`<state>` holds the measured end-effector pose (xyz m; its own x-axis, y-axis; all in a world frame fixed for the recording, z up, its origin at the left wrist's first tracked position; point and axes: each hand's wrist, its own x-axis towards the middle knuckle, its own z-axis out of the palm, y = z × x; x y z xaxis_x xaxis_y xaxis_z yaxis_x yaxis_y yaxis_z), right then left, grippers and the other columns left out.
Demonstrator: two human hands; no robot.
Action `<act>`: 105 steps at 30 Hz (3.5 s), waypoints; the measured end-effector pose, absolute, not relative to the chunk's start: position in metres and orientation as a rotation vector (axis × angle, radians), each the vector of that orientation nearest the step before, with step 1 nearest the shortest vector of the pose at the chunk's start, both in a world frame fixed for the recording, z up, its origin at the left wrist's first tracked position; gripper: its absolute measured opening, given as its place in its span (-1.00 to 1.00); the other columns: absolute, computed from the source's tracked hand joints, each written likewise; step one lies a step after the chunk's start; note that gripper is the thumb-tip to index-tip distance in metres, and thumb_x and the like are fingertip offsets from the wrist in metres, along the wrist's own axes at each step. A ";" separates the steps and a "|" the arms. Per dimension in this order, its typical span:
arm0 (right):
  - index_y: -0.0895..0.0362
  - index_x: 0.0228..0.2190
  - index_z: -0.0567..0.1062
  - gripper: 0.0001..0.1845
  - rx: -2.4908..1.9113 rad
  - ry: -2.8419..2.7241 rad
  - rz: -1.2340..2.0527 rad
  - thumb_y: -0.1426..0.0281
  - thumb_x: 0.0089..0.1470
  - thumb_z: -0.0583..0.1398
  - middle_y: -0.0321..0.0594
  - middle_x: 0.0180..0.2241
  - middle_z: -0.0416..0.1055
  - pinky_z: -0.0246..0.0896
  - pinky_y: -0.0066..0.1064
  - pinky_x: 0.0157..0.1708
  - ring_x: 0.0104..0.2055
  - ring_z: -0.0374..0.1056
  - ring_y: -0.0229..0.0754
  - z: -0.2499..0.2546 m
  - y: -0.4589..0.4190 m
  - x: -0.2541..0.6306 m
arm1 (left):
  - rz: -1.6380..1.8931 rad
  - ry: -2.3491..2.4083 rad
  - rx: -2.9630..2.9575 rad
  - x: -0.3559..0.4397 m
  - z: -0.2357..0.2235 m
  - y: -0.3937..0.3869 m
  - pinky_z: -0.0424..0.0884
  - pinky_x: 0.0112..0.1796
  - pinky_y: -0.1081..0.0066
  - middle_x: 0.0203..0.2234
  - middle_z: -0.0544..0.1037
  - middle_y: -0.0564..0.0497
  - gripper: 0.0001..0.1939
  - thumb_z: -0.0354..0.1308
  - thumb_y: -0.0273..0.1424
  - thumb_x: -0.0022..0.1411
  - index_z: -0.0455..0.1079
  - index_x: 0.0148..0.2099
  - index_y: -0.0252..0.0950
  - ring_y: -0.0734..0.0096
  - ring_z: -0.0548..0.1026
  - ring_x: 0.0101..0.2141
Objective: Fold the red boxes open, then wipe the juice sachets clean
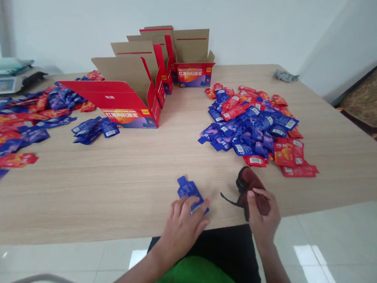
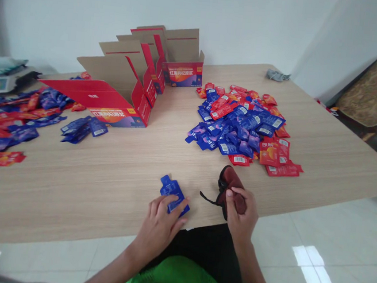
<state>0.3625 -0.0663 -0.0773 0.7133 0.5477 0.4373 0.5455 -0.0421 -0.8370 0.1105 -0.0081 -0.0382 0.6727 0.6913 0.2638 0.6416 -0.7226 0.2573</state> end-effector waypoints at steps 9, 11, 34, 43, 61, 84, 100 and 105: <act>0.09 -0.19 0.57 -0.71 -1.731 -0.862 0.073 0.14 0.20 0.34 -0.15 -0.19 0.54 0.31 -0.19 -0.06 -0.11 0.47 -0.03 -0.073 -0.066 0.366 | 0.523 0.994 2.790 0.082 -0.059 -0.026 0.22 0.13 0.11 0.11 0.56 -0.01 -0.63 0.10 -0.13 0.53 0.47 0.25 -0.12 0.07 0.37 0.20; 0.08 -0.18 0.58 -0.71 -1.749 -0.892 0.101 0.13 0.20 0.34 -0.16 -0.18 0.55 0.31 -0.18 -0.06 -0.11 0.47 -0.02 -0.064 -0.062 0.367 | 0.621 0.962 2.804 0.071 -0.064 -0.031 0.17 0.18 0.15 0.15 0.56 0.00 -0.68 0.13 -0.21 0.53 0.49 0.22 -0.15 0.12 0.35 0.24; 0.04 -0.10 0.56 -0.87 -1.295 -2.169 -0.016 0.35 0.33 0.24 -0.10 -0.11 0.53 0.41 -0.10 0.04 0.01 0.42 0.01 -0.039 0.082 0.315 | 0.686 0.739 2.885 0.040 -0.073 -0.032 0.46 0.18 0.29 0.19 0.56 -0.07 -0.62 -0.12 -0.52 0.61 0.46 0.25 -0.33 0.31 0.49 0.23; -0.01 -0.15 0.55 -0.91 -0.939 -2.372 0.292 0.34 0.29 0.27 -0.23 -0.16 0.54 0.44 -0.21 0.05 0.01 0.43 -0.09 -0.033 0.001 0.267 | 0.823 0.823 2.637 0.043 -0.085 -0.039 0.51 0.10 0.27 -0.17 0.70 -0.01 -0.72 0.04 -0.50 0.55 0.56 0.09 -0.23 0.35 0.66 -0.10; 0.01 -0.14 0.55 -0.90 -0.962 -2.300 0.285 0.37 0.28 0.26 -0.19 -0.14 0.55 0.45 -0.20 0.05 0.01 0.44 -0.08 -0.023 0.001 0.268 | 0.919 0.841 2.575 0.045 -0.086 -0.040 0.51 0.09 0.26 -0.22 0.71 -0.02 -0.70 0.00 -0.51 0.56 0.58 0.00 -0.25 0.35 0.67 -0.14; 0.01 -0.17 0.55 -0.91 -0.976 -2.323 0.367 0.40 0.28 0.25 -0.23 -0.19 0.55 0.43 -0.18 0.06 -0.01 0.43 -0.10 -0.048 0.003 0.268 | 0.869 0.819 2.600 0.044 -0.086 -0.038 0.48 0.13 0.29 -0.10 0.71 -0.05 -0.72 0.02 -0.53 0.54 0.57 0.03 -0.28 0.34 0.64 -0.01; -0.02 -0.12 0.55 -0.86 -1.057 -2.112 0.251 0.39 0.27 0.27 -0.17 -0.11 0.53 0.47 -0.15 0.04 0.01 0.45 -0.05 -0.013 0.009 0.274 | 0.875 0.832 2.606 0.044 -0.085 -0.038 0.49 0.10 0.27 -0.10 0.70 -0.04 -0.73 0.05 -0.55 0.52 0.56 0.05 -0.25 0.33 0.65 -0.04; 0.03 -0.19 0.54 -0.91 -0.993 -2.284 0.363 0.43 0.30 0.22 -0.22 -0.22 0.54 0.45 -0.19 0.05 -0.05 0.42 -0.11 -0.046 -0.004 0.263 | 0.884 0.818 2.571 0.046 -0.086 -0.038 0.48 0.10 0.30 -0.19 0.71 -0.02 -0.75 0.04 -0.53 0.53 0.56 -0.08 -0.30 0.37 0.65 -0.10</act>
